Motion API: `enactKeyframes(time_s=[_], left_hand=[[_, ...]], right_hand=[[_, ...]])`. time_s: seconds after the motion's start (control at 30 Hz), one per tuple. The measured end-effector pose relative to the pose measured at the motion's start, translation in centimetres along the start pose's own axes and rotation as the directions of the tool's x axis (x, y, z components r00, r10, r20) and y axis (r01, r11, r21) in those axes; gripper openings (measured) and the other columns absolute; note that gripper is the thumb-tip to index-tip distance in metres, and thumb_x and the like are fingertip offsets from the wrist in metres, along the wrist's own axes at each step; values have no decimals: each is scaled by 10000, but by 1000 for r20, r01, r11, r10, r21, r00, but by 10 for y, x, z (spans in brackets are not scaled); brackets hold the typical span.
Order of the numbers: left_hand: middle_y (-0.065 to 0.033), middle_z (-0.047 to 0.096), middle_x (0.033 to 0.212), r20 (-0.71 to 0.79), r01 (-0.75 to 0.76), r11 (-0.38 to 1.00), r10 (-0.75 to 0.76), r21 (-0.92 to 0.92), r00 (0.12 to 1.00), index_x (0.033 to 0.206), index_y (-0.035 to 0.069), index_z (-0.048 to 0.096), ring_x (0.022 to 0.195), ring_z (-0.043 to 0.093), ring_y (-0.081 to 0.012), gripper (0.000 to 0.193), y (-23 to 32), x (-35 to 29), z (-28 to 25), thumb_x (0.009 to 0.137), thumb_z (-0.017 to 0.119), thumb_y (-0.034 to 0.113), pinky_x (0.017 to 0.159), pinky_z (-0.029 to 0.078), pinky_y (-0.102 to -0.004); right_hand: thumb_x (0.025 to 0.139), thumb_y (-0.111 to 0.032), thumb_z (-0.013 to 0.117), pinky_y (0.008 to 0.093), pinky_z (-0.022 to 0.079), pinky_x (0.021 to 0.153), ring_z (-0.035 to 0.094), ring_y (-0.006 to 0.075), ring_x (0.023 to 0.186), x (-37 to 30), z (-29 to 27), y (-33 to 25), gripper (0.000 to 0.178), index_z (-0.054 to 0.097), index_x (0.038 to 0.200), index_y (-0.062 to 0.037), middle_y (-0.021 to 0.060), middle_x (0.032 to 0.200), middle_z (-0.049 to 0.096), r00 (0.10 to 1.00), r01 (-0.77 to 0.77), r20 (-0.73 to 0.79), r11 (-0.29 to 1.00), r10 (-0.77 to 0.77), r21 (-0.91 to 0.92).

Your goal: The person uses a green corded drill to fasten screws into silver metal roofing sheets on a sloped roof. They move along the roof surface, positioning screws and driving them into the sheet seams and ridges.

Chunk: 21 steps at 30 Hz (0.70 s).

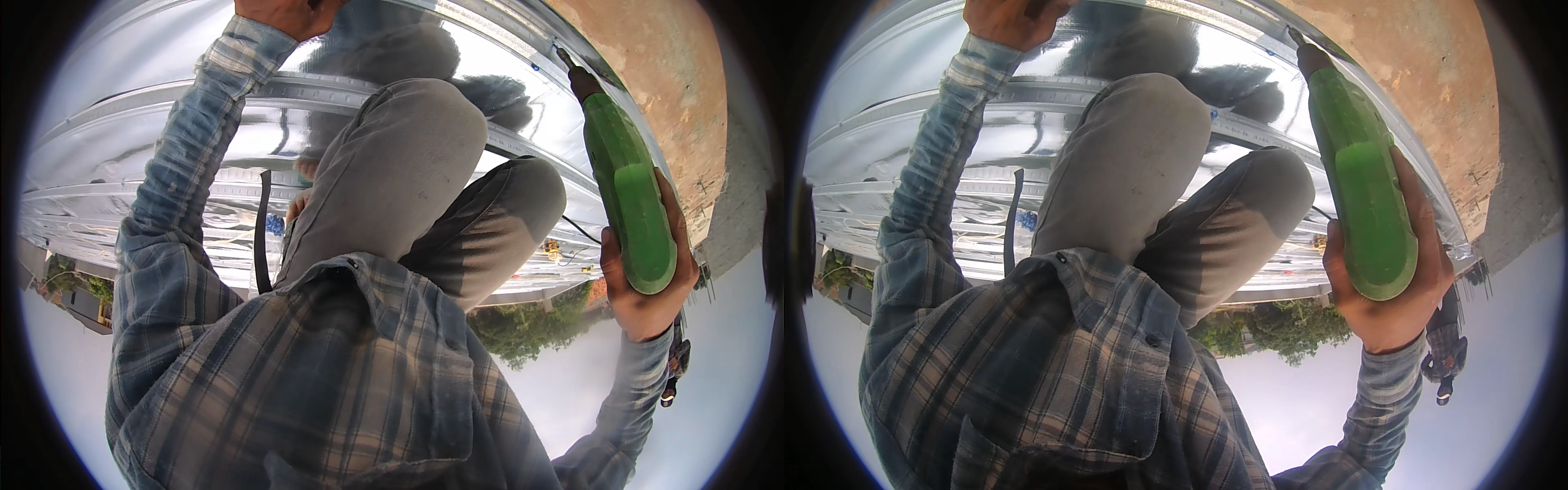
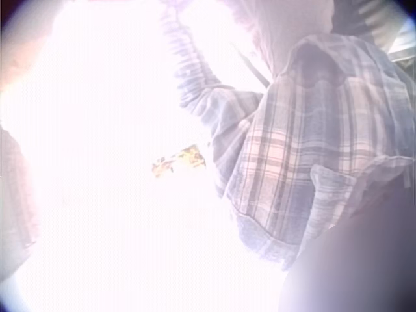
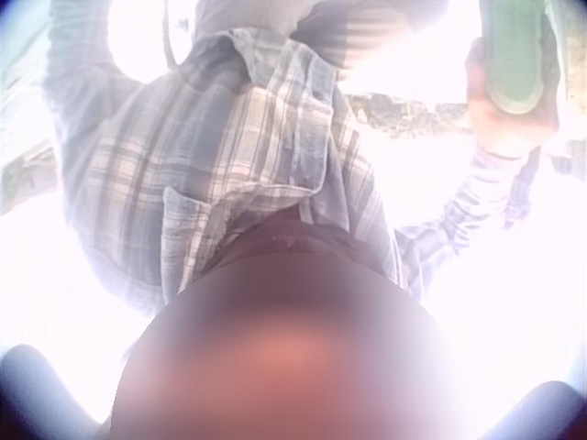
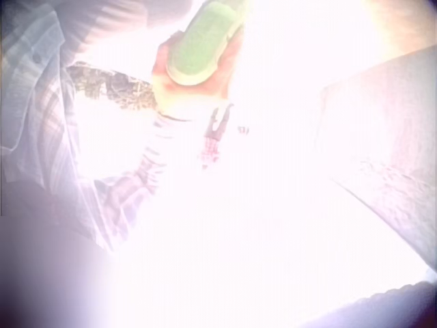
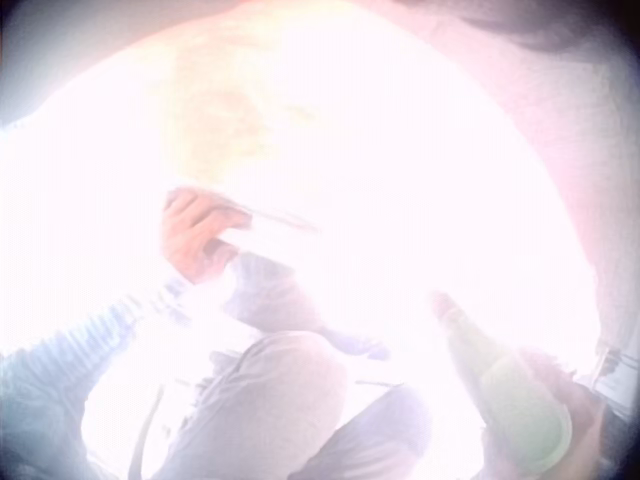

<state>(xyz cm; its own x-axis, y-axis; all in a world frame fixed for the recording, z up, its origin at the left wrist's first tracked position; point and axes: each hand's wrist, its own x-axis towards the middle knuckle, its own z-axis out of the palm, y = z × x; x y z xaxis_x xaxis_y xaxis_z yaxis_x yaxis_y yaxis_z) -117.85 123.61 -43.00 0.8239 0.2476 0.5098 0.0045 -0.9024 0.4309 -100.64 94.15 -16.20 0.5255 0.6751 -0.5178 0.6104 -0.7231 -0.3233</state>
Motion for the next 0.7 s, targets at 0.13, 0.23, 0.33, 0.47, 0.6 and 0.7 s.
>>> enactKeyframes(time_s=[0.13, 0.23, 0.33, 0.47, 0.6, 0.7], left_hand=[[-31, 684, 877, 19, -15, 1000, 15, -21, 1000, 848, 120, 690, 850, 629, -261, 316, 0, 0, -1, 543, 696, 37, 764, 463, -398], [-33, 686, 876, -1, -28, 999, 28, -41, 1000, 850, 117, 692, 843, 631, -264, 325, 0, -2, 2, 535, 698, 37, 754, 466, -396], [-35, 690, 876, -41, -38, 998, 36, -53, 998, 850, 114, 694, 837, 633, -267, 335, -1, -2, 7, 524, 701, 39, 745, 469, -396], [-40, 695, 881, -19, -31, 999, 31, -37, 999, 847, 109, 697, 835, 636, -272, 334, 1, -1, 5, 520, 697, 42, 737, 470, -397], [-46, 699, 886, 18, -26, 1000, 26, 18, 1000, 851, 106, 707, 832, 638, -274, 343, 3, 1, 1, 515, 692, 41, 733, 467, -397], [-48, 702, 891, -17, -36, 997, 35, -66, 999, 854, 109, 716, 826, 637, -275, 359, -1, 4, 1, 503, 687, 36, 735, 465, -396]], right_hand=[[728, -91, 719, 398, 551, 903, 695, 299, 1020, 2, 0, -2, 678, 517, 1373, -35, 178, 1157, 682, 1000, 3, 10, 999, -3, -34], [715, -82, 724, 397, 550, 907, 694, 297, 1022, 1, 0, -1, 693, 515, 1375, -36, 176, 1160, 680, 1000, 30, 7, 998, -30, -52], [708, -67, 724, 395, 549, 910, 692, 294, 1027, -1, 2, 0, 699, 515, 1375, -37, 174, 1167, 676, 1000, 22, 8, 999, -22, -45], [708, -59, 723, 399, 551, 905, 692, 299, 1024, 0, 0, 2, 702, 514, 1378, -37, 178, 1165, 676, 1000, -14, 25, 999, 15, -29], [707, -72, 730, 407, 551, 907, 693, 301, 1021, -2, -1, 2, 708, 514, 1381, -35, 183, 1158, 679, 999, -32, 17, 999, 32, -6], [703, -76, 733, 415, 546, 919, 690, 301, 1027, 1, -3, 1, 719, 510, 1384, -34, 184, 1159, 678, 1000, -17, 23, 1000, 18, -20]])
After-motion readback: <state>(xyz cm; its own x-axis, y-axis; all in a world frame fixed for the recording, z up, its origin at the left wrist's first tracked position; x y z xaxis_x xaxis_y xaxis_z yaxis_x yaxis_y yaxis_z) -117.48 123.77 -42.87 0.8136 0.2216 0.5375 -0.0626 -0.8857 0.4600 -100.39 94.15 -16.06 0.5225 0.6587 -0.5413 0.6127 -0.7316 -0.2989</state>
